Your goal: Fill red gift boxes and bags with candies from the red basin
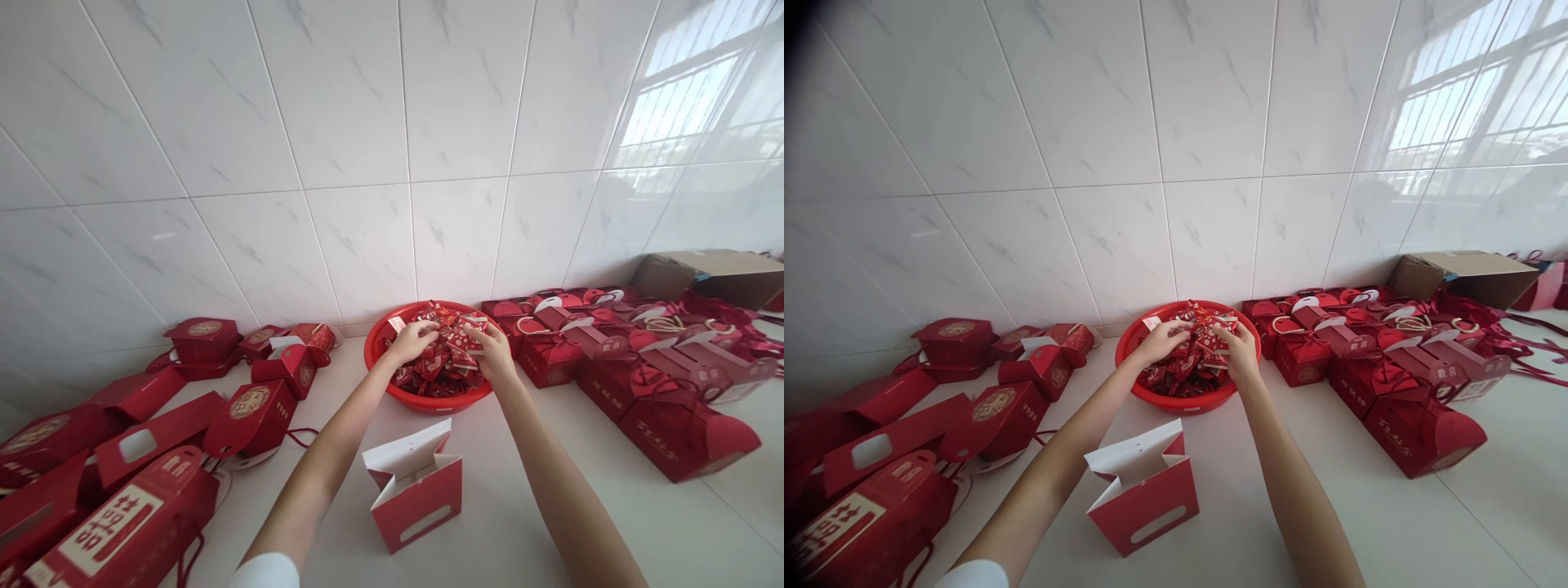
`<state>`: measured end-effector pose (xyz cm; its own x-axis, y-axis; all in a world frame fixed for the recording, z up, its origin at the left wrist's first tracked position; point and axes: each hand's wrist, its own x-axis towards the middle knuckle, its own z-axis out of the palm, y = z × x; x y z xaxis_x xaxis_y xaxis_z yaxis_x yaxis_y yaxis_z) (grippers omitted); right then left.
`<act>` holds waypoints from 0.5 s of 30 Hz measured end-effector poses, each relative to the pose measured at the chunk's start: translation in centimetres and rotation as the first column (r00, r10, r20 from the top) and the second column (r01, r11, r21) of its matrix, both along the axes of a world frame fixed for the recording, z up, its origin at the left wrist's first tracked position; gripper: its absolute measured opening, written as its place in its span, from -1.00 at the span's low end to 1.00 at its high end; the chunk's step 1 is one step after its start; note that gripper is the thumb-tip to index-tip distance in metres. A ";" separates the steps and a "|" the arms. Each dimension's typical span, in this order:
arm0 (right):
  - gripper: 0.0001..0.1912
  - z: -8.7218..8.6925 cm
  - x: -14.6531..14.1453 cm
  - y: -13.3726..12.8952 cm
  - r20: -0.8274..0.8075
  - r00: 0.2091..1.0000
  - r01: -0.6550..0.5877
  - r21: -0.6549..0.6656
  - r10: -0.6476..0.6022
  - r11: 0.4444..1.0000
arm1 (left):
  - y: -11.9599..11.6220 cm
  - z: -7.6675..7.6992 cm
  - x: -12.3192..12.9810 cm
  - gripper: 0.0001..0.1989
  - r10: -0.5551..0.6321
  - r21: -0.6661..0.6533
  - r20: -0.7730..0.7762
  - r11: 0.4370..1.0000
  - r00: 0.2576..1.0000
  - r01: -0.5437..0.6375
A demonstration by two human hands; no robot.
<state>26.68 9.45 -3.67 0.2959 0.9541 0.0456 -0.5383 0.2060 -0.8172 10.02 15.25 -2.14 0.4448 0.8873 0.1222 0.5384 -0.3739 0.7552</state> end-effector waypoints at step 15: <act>-0.64 -0.1 0.0 0.2 -0.049 0.999 0.015 -0.022 -0.016 1.000 | 2.5 -1.1 -1.2 -0.17 -0.063 -0.007 -0.282 0.998 0.957 0.063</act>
